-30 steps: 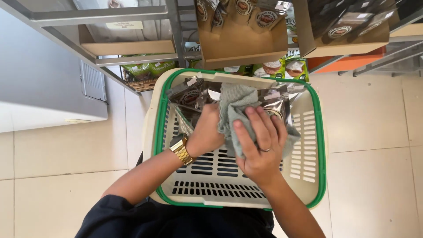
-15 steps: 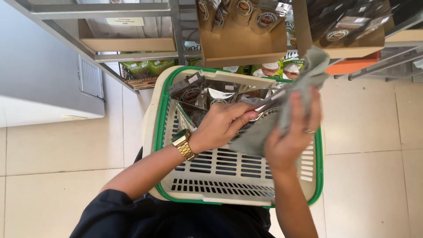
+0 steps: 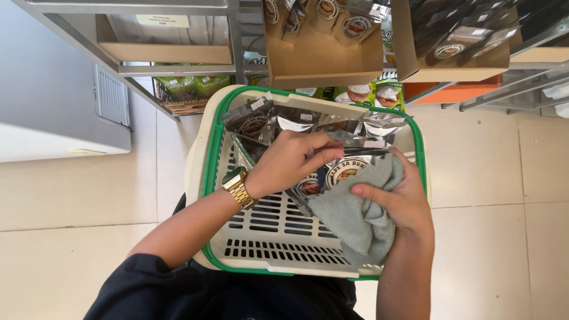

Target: The person wipes the surface of several silver coffee packages with a gray cloth and places them into a white plastic basket. The person repeats this process for multiple packages taken from a shelf.

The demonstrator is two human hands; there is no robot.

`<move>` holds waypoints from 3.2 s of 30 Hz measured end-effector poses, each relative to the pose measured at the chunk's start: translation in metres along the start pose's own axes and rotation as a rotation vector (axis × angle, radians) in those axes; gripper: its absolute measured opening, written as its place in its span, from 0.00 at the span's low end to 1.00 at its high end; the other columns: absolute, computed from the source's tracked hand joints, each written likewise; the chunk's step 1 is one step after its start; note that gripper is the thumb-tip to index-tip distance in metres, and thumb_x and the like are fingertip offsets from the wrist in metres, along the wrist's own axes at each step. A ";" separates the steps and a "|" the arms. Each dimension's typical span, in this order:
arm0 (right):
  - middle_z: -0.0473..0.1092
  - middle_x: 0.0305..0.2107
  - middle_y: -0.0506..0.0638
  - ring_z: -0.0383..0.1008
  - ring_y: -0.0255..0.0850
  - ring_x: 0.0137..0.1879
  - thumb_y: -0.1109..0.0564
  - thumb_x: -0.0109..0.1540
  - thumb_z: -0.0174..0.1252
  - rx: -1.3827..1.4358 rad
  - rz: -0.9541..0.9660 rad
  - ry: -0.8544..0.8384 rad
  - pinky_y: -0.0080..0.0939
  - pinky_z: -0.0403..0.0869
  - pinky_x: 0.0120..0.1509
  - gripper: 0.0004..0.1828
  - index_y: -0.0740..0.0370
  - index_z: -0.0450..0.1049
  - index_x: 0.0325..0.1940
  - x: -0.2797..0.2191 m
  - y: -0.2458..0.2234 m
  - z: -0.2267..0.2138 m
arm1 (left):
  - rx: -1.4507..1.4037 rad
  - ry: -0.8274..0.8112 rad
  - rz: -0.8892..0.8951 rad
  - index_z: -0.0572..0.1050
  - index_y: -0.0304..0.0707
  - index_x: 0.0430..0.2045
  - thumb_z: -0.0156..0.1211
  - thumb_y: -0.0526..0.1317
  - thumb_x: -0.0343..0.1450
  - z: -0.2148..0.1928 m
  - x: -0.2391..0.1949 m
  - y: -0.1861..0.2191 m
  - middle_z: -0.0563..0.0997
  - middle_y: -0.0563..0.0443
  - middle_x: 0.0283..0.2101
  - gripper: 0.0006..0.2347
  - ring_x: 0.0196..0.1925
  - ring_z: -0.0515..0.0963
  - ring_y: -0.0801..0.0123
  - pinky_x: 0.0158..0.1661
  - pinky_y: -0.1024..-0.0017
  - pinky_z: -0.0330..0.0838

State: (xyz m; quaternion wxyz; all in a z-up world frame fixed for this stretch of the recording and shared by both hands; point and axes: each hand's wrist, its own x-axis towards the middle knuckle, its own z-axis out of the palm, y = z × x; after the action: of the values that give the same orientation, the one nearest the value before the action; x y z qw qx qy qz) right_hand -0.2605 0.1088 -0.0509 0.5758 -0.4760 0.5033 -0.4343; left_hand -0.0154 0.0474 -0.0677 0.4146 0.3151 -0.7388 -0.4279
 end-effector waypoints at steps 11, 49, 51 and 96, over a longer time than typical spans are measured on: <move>0.75 0.37 0.55 0.70 0.38 0.39 0.64 0.68 0.73 0.108 -0.135 0.289 0.36 0.71 0.50 0.16 0.77 0.71 0.44 -0.009 0.054 -0.051 | -0.022 -0.082 -0.129 0.80 0.36 0.36 0.67 0.46 0.71 -0.009 0.007 0.008 0.86 0.48 0.32 0.11 0.31 0.86 0.60 0.32 0.71 0.76; 0.75 0.31 0.55 0.74 0.40 0.39 0.69 0.55 0.70 -0.302 -0.189 -0.066 0.38 0.71 0.47 0.07 0.74 0.78 0.35 -0.014 0.009 -0.061 | 0.079 -0.171 0.058 0.76 0.39 0.24 0.61 0.53 0.72 -0.007 0.003 0.007 0.85 0.51 0.30 0.16 0.29 0.84 0.57 0.30 0.64 0.76; 0.75 0.32 0.54 0.75 0.39 0.39 0.71 0.54 0.68 -0.435 -0.204 -0.042 0.37 0.72 0.47 0.07 0.72 0.79 0.36 -0.014 -0.006 -0.065 | 0.162 -0.150 0.038 0.76 0.37 0.22 0.64 0.53 0.70 -0.009 0.005 0.010 0.80 0.49 0.22 0.17 0.25 0.81 0.54 0.28 0.63 0.73; 0.64 0.68 0.58 0.61 0.55 0.77 0.36 0.65 0.61 -0.859 -0.997 -0.198 0.63 0.52 0.80 0.32 0.53 0.71 0.67 -0.031 0.022 0.132 | -1.618 0.155 -0.341 0.70 0.37 0.19 0.43 0.59 0.79 0.049 -0.017 -0.129 0.67 0.51 0.14 0.26 0.12 0.62 0.68 0.14 0.69 0.59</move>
State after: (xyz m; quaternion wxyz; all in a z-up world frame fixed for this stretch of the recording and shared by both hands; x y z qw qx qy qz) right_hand -0.1326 0.1573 -0.0622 0.1084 -0.8767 0.2958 -0.3636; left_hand -0.0368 0.0236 -0.2027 0.4922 0.0559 -0.1142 -0.8611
